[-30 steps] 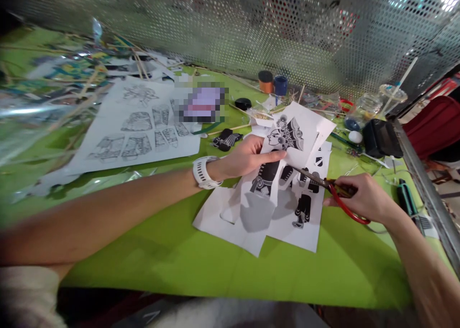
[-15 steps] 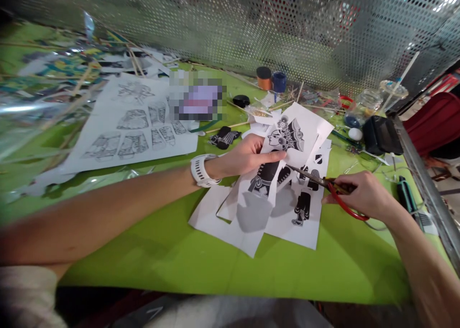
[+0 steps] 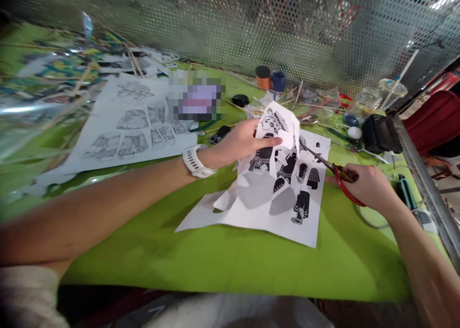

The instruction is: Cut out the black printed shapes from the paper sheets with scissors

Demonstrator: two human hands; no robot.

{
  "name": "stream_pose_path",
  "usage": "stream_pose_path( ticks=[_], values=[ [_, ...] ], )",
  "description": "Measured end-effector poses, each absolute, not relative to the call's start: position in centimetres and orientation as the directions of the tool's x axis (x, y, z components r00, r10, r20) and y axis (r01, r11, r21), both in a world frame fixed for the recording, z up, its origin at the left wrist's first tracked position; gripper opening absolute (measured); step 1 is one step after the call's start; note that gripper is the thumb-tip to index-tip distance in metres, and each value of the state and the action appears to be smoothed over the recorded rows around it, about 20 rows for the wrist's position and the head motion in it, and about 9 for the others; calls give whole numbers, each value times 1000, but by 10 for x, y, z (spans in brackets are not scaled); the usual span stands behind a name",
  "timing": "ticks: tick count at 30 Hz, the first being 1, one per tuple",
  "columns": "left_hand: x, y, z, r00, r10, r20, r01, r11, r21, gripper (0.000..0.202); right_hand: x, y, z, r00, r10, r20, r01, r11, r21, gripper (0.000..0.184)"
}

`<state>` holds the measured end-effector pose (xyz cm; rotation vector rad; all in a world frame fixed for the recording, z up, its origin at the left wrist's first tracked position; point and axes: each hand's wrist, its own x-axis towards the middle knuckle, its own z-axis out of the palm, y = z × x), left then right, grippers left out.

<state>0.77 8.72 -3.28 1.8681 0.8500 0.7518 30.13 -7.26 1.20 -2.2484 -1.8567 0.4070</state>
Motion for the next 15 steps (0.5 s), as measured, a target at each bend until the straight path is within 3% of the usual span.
stream_pose_path(
  ticks=[3,6,8,9,11,13,15],
  values=[
    [2,102,-39,465,869,169,449,-396,801,58,303,-72,11,204,978,-38,921,-205,-332,62],
    [0,105,-43,328,873,362,568,-488,663,83,301,-73,10,195,981,-21,923,-191,-335,60],
    [2,98,-39,373,785,495,543,-617,569,78,298,-72,10,196,980,-10,924,-188,-333,61],
    [3,92,-35,455,737,499,494,-675,548,63,298,-72,10,204,979,-3,921,-193,-337,62],
    [5,77,-25,739,602,304,345,-725,596,37,297,-72,9,232,973,9,908,-213,-361,62],
    [8,63,-17,919,393,33,279,-706,652,44,297,-72,8,267,964,23,884,-235,-405,61],
    [9,52,-13,936,347,-58,309,-731,609,52,299,-74,7,304,952,29,856,-260,-447,58]
  ],
)
